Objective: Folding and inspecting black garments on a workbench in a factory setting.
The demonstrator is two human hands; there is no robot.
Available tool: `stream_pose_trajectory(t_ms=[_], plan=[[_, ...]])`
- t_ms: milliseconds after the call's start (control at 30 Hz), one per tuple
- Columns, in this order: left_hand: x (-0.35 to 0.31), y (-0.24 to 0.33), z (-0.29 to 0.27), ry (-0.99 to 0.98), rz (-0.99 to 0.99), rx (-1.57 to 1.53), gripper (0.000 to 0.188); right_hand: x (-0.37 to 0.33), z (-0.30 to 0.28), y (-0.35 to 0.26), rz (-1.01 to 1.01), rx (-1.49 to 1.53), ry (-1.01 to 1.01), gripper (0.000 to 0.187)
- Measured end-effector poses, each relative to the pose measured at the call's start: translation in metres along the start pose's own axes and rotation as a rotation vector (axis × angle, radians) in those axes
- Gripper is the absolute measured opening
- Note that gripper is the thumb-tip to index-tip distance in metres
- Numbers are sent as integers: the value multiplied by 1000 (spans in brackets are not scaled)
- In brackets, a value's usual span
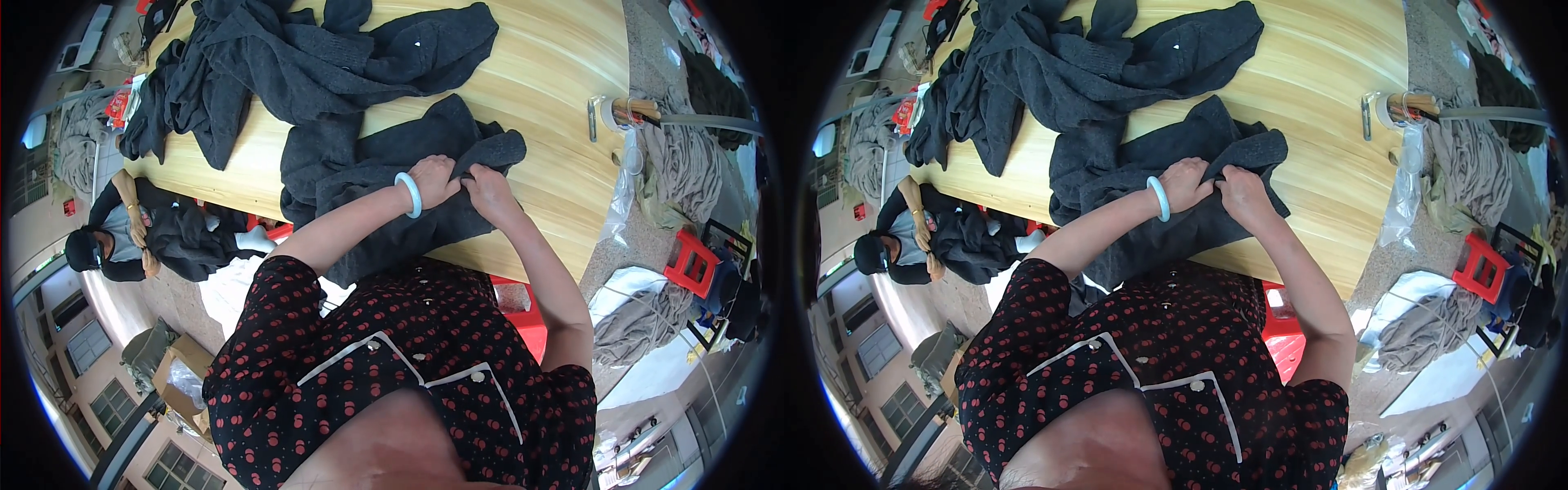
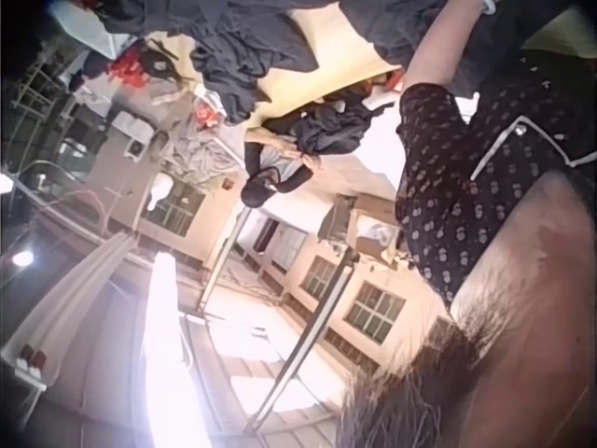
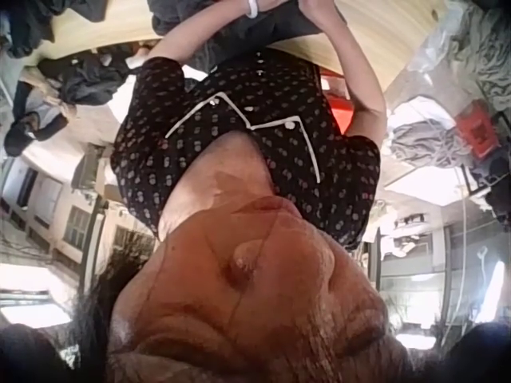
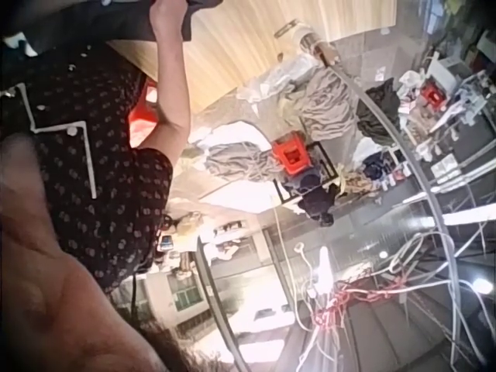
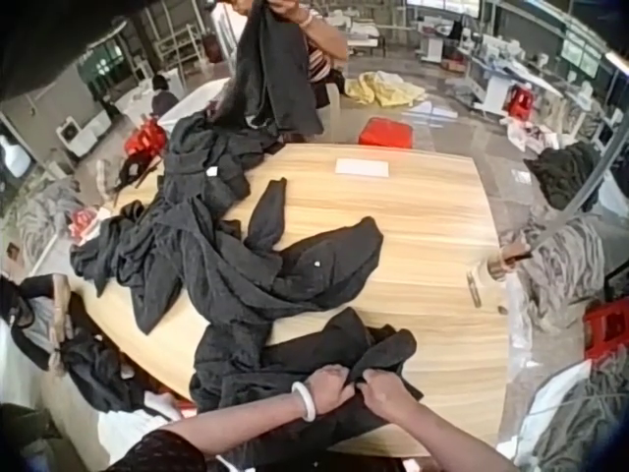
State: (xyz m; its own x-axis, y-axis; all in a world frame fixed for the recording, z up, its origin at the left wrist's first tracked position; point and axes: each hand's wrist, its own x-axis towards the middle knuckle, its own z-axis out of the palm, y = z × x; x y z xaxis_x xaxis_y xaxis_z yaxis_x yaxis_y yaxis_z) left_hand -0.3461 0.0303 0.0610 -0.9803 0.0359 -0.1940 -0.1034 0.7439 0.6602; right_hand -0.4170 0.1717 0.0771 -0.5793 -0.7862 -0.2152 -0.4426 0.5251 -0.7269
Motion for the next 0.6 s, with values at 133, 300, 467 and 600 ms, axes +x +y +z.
stream_pose_trajectory(t_ms=[133,300,467,600], plan=[[-2,-2,4,26,12,-4,24,-1,1,-1,-21,-60,-4,9],[-3,-6,2,65,58,-37,20,-1,-3,1,-96,-41,-27,10],[-4,-10,-8,-20,105,-196,19,1,-12,4,2,175,-60,13],[0,-9,-23,-203,-13,-494,24,8,-14,16,124,364,-177,17]])
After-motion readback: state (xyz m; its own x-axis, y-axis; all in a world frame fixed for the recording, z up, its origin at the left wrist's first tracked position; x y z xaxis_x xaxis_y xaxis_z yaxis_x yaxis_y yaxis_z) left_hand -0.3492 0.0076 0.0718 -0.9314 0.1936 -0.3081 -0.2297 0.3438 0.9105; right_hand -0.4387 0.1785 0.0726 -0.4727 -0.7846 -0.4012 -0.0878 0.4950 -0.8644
